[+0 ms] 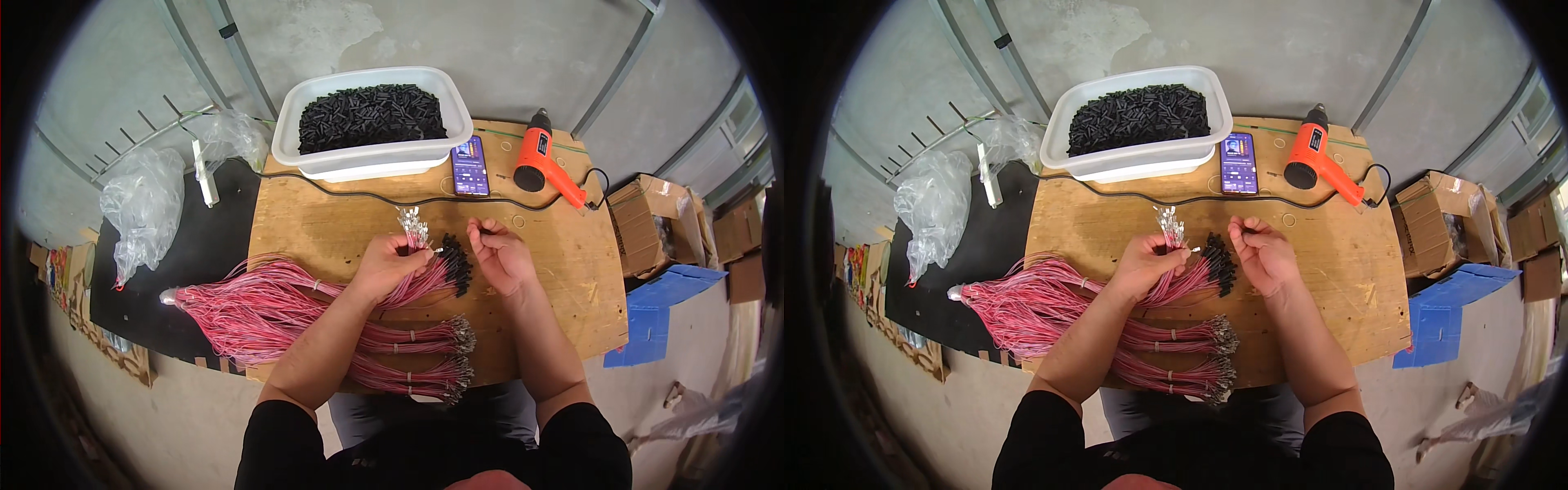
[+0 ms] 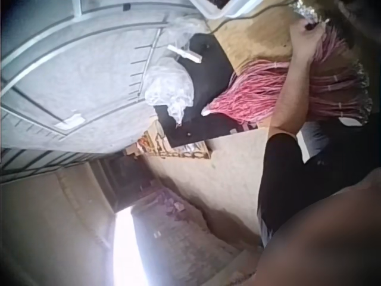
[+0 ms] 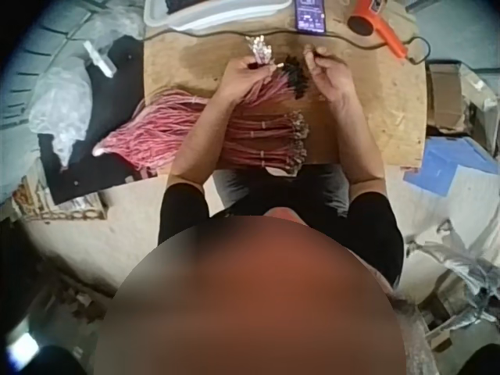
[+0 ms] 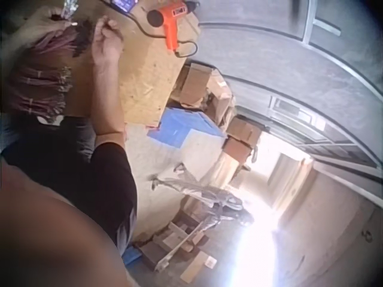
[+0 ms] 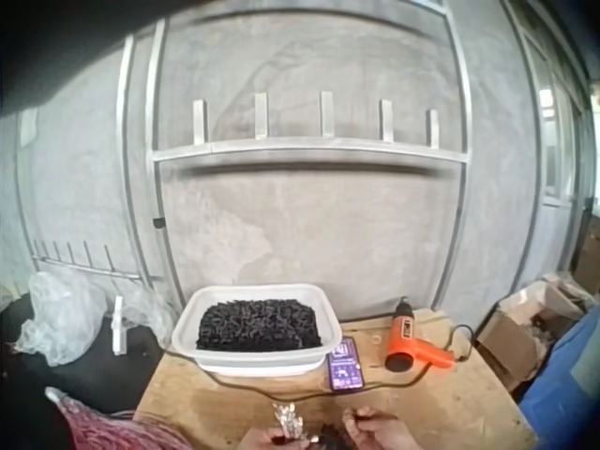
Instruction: Manually assembling wiring harness components by sliding black heat-shrink tubing onto the terminals of pink wires.
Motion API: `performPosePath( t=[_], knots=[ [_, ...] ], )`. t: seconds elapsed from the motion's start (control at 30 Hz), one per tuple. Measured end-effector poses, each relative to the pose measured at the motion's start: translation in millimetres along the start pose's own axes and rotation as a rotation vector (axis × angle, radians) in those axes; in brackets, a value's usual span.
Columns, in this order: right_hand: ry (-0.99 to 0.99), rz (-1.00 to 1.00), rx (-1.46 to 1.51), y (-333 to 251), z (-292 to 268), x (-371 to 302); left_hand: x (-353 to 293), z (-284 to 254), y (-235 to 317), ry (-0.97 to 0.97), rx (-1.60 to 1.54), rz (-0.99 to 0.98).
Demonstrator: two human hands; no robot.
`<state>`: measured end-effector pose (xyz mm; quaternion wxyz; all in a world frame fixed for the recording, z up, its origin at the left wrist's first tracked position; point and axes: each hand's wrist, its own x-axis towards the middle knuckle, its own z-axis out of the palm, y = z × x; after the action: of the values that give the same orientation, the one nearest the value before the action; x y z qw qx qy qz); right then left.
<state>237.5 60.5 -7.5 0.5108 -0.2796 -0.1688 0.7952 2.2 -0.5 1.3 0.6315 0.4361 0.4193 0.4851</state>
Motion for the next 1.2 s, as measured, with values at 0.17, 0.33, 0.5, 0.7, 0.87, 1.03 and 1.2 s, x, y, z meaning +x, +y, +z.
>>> performPosePath(
  t=[0.17, 0.33, 0.5, 0.7, 0.87, 1.03, 1.2],
  knots=[
    [0.003, -0.042, 0.002, 0.5, 6.9, -1.3, -0.7, 1.4, 0.2, 0.028, 0.002, 0.023],
    [-0.007, -0.059, -0.162, 1.0, 19.4, -7.7, -1.8, 2.0, 2.2, 0.028, -0.004, 0.018],
    [-0.06, -0.124, -0.413, 9.7, 24.5, -14.3, -1.5, 3.8, 3.8, 0.038, -0.043, 0.024],
    [-0.1, -0.106, -0.803, 14.1, 32.6, -25.7, -1.4, -0.2, 3.5, 0.024, -0.075, 0.015],
    [-0.193, -0.214, -0.728, 23.7, 34.5, -24.4, -1.1, -1.4, 2.0, 0.033, -0.097, 0.016],
    [-0.154, -0.203, -0.684, 25.8, 32.4, -23.2, -0.2, -3.3, -2.0, 0.032, -0.107, 0.038],
    [-0.138, -0.212, -0.721, 28.0, 32.1, -23.1, -0.2, -2.1, -0.8, 0.054, -0.098, 0.05]
  ],
)
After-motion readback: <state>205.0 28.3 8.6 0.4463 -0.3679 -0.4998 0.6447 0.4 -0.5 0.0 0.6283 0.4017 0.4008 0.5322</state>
